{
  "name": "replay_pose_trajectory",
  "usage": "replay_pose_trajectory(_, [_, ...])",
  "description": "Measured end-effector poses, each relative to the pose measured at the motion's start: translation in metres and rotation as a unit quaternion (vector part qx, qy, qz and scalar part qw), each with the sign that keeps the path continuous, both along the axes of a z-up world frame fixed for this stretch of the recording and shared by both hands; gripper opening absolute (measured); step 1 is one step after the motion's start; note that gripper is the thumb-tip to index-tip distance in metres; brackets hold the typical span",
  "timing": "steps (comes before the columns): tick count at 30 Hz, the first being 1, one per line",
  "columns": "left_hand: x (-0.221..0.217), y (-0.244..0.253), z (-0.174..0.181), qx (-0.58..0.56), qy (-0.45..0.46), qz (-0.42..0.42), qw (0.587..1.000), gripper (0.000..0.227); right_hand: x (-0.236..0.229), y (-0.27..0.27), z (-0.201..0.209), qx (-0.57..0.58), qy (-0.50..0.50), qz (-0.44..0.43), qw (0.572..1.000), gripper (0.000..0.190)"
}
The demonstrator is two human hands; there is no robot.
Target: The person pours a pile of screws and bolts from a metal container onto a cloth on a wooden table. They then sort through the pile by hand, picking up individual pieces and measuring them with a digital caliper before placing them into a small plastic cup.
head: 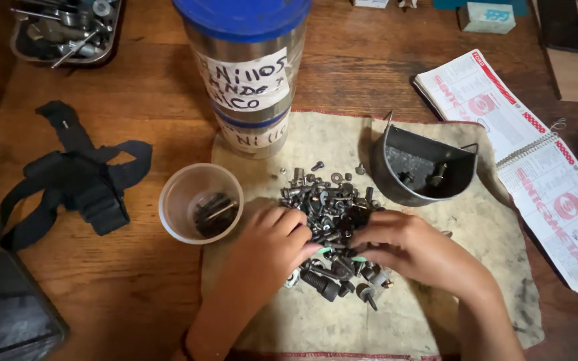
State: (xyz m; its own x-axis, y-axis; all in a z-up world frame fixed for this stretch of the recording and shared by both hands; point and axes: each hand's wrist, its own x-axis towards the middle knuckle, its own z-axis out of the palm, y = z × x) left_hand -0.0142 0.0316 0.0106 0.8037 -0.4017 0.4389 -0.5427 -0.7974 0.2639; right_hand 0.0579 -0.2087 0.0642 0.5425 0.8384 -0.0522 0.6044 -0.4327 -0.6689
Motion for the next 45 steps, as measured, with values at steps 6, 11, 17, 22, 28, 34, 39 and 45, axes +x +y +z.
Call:
replay_pose_trajectory(6, [-0.005,0.001,0.001,-0.059,0.051,0.027,0.997,0.034,0.000,0.004,-0.005,0.016,-0.038,-0.062,0.997,0.025])
replay_pose_trajectory(11, [-0.001,0.000,-0.018,0.027,0.014,0.014,0.999,0.041,-0.003,0.015,-0.012,0.053,-0.030,-0.008,0.998,0.019])
replay_pose_trajectory(17, [0.001,0.004,-0.004,0.084,-0.062,0.091,0.990,0.009,-0.001,0.008,-0.004,0.035,0.006,0.007,0.999,0.010])
replay_pose_trajectory(22, [-0.004,0.000,0.005,0.206,-0.038,0.152,0.966,0.022,0.003,0.002,-0.010,0.038,-0.062,-0.036,0.997,0.016])
replay_pose_trajectory(28, [-0.005,-0.006,0.004,0.113,-0.036,0.142,0.983,0.018,0.001,0.004,-0.019,-0.022,-0.104,-0.058,0.993,0.023])
replay_pose_trajectory(34, [-0.003,-0.011,-0.009,0.066,-0.063,0.105,0.990,0.014,0.000,-0.006,-0.005,-0.063,-0.041,-0.106,0.992,0.038])
replay_pose_trajectory(39, [-0.006,-0.006,-0.005,-0.019,0.025,0.081,0.996,0.029,0.001,-0.010,-0.009,-0.039,-0.039,-0.097,0.994,0.063])
replay_pose_trajectory(45, [-0.008,-0.012,-0.031,-0.077,0.076,0.127,0.986,0.056,-0.001,0.004,-0.024,-0.019,-0.095,-0.051,0.994,0.056])
